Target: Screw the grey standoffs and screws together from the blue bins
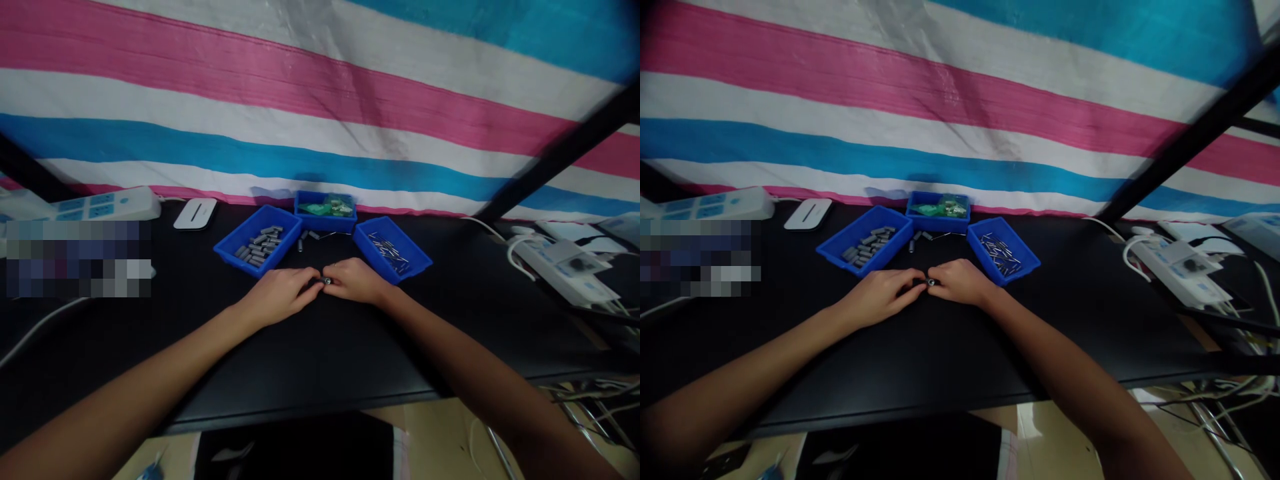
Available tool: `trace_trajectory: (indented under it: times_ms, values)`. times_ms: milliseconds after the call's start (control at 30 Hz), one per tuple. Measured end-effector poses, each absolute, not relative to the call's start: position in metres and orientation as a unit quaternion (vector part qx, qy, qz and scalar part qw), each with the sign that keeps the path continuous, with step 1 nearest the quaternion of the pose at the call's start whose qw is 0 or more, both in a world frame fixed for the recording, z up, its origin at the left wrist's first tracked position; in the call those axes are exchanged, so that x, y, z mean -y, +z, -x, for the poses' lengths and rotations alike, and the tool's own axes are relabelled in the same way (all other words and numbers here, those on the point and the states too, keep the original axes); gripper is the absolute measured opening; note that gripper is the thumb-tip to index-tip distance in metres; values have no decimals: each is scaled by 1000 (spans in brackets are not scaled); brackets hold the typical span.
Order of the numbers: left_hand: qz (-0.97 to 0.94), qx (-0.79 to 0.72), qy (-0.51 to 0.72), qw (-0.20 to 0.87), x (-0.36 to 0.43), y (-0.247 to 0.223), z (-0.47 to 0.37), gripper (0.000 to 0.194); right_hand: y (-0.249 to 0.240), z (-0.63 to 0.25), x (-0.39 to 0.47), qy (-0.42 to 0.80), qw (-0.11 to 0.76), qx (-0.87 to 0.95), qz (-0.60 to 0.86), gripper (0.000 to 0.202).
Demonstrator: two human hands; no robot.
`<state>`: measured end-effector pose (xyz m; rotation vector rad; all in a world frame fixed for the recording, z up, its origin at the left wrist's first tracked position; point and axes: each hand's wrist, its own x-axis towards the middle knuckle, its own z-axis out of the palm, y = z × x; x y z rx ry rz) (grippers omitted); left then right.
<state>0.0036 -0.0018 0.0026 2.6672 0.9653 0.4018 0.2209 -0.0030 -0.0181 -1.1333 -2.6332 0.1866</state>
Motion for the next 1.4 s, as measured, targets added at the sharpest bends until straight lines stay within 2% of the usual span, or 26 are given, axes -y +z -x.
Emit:
trace_trajectory:
  times_ms: [333,567,933,1400]
  values:
    - [-923,-333,128,141,1,3,-5,30,-13,-220,4,17,122,924,363,33]
    - [-925,-338,118,126,1,2,-5,27,-13,-220,5,-20,116,936,331,26]
    - [-926,-331,144,112,1,0,-3,28,-11,-216,7,66,156,900,401,22]
    - [-915,-373,123,93,2,3,-5,29,-11,-216,6,79,159,887,425,25]
